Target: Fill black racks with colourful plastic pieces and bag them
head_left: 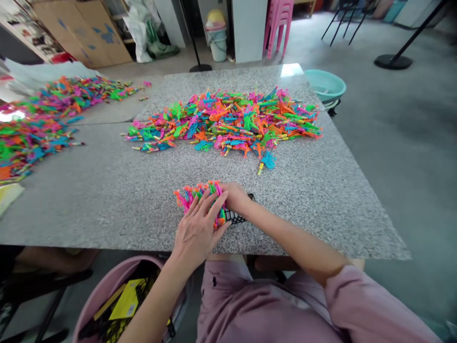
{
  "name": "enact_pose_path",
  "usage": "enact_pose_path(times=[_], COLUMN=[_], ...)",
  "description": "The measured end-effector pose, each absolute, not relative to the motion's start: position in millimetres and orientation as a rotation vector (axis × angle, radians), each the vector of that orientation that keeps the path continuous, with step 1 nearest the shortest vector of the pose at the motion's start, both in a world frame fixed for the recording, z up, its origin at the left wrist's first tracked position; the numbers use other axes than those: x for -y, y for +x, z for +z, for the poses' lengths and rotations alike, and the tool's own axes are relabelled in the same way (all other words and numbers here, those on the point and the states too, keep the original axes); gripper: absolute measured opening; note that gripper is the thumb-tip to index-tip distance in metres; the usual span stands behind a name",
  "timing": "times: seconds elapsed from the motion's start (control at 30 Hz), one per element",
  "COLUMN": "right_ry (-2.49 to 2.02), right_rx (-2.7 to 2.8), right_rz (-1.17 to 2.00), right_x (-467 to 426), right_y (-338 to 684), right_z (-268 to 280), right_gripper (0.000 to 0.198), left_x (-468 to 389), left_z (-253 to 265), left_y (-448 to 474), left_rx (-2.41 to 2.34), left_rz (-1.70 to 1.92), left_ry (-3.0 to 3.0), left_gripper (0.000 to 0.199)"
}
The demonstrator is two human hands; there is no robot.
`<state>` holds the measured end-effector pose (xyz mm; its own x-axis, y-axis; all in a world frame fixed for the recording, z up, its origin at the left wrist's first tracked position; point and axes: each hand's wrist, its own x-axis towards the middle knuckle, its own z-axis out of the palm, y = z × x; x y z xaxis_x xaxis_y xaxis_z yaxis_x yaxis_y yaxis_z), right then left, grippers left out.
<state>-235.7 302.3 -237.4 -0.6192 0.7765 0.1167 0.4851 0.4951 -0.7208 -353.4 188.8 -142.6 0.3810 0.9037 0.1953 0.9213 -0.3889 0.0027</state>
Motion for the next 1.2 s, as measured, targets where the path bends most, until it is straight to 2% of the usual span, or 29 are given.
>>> enact_pose_path(times=[0.1,0.17,0.33,0.43,0.5,0.57,0.63,0.7,0.87,1.2], right_ry=[-1.034,-1.097,-1.748,-1.924,-1.919,-1.812,-1.573,-1.324,-1.324,-1.268], right_rx=[2.347,2.317,1.991,1.898,1.832,1.689,1.540,1.537,1.722,2.016], right_rz=[0.901,0.856,0.511,0.526,0.779,1.115,1.392,1.509,1.296,1.001], right_x=[-303,-310,-352,-370,-367,-350,-322,-288,-233,-236], right_y=[-227,-211,-154,-120,-102,-90,-90,-101,-148,-183], right_z=[-235,-235,-237,-243,-250,-257,-261,-262,-251,-267], right_gripper=[0.003,0.012,0.030,0.027,0.016,0.014,0.012,0.010,0.015,0.016], left_x=[-189,-190,-190,-190,-190,-190,-191,-192,-194,-193], left_z=[-141,-141,-143,-141,-138,-133,-129,-128,-131,-134], left_y=[-353,-354,-356,-356,-354,-352,-350,-347,-346,-343], left_rx=[1.633,1.612,1.605,1.611,1.595,1.601,1.640,1.678,1.699,1.746], left_rz=[-0.218,-0.210,-0.201,-0.202,-0.195,-0.197,-0.208,-0.206,-0.135,-0.202], left_ry=[-2.504,-2.495,-2.486,-2.485,-2.507,-2.523,-2.521,-2.539,-2.600,-2.572], left_gripper=[0.044,0.039,0.038,0.037,0.037,0.038,0.040,0.042,0.043,0.045])
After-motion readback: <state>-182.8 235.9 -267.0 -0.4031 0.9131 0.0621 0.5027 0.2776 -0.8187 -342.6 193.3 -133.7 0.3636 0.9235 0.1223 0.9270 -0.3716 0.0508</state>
